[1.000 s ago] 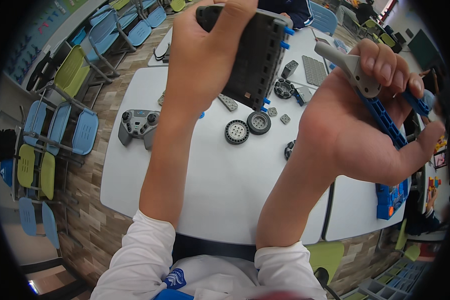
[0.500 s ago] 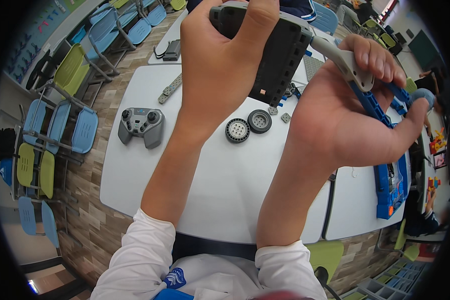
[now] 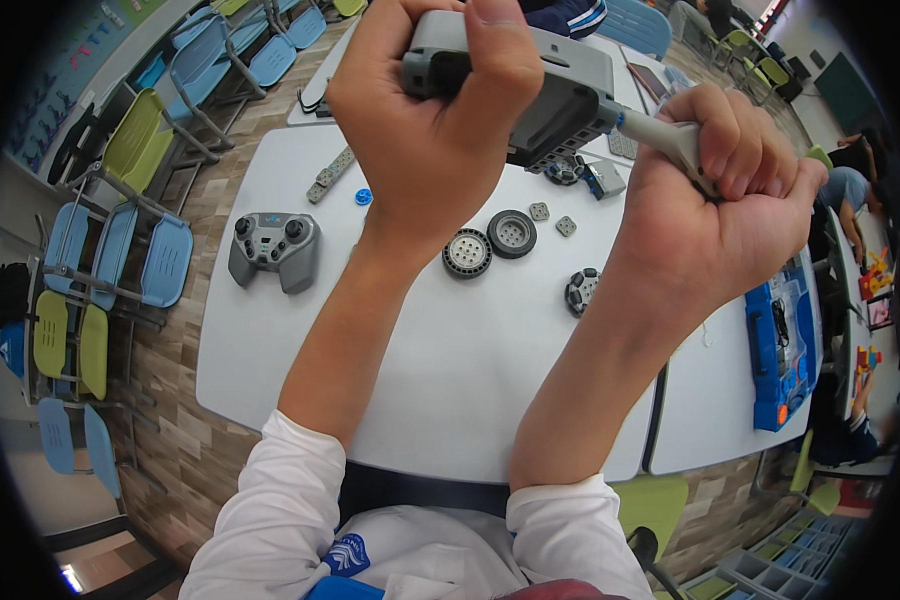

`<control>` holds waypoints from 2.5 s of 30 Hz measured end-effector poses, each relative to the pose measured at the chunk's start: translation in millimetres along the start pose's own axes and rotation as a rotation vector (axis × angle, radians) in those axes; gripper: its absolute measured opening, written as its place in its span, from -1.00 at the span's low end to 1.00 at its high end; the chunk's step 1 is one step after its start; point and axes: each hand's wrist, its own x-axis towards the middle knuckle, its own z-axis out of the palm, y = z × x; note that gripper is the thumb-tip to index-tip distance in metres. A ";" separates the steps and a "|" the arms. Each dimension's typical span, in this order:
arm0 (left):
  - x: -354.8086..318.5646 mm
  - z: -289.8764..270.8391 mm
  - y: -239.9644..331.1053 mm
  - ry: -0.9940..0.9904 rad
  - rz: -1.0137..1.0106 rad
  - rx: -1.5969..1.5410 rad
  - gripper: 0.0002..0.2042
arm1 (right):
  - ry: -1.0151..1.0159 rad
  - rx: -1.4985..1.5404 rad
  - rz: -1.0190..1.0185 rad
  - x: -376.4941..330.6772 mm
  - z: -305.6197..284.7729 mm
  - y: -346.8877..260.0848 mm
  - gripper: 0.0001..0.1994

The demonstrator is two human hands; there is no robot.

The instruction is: The person assembles a small robotic device using various plastic components, including wheels, gears, and structural beams. They use pliers to remove and attach small parts, and a screwdriver to tighten screws on a control unit. The assembly process involves connecting multiple pieces together to form a cohesive structure.

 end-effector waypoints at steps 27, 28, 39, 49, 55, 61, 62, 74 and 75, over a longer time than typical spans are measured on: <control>38.6 -38.2 13.4 -0.936 -0.313 -0.252 -0.75 | -0.230 -0.192 -0.042 12.4 -13.7 -23.2 -0.35; 34.6 -28.4 17.4 -0.905 -0.315 -0.263 -0.76 | -0.207 -0.248 -0.060 10.0 -13.3 -12.6 -0.35; 40.9 -62.8 -71.5 -0.870 -0.663 0.020 -0.73 | -0.160 -0.256 0.069 26.4 -38.7 -2.2 -0.80; -13.5 -90.5 -212.3 -0.792 -1.059 0.704 -0.51 | -0.071 -0.328 -0.021 22.5 -24.4 5.0 -0.80; 5.5 -81.3 -178.1 -0.625 -1.020 0.590 -0.46 | -0.001 -0.411 -0.135 4.5 -4.1 31.1 -0.80; 43.9 -62.2 -87.2 -0.235 -0.828 0.044 -0.45 | -0.037 -0.294 -0.036 -8.6 1.4 53.7 -0.78; 48.0 -57.8 -73.7 -0.196 -0.810 0.027 -0.44 | -0.020 -0.255 -0.007 -11.4 2.5 57.4 -0.77; 43.4 -19.1 -20.1 -0.026 -0.602 0.047 -0.35 | -0.078 -0.267 -0.165 -18.4 -10.0 71.3 -0.74; 42.6 -18.0 -20.1 -0.028 -0.589 0.064 -0.35 | -0.109 -0.305 -0.149 -14.6 -15.4 70.0 -0.75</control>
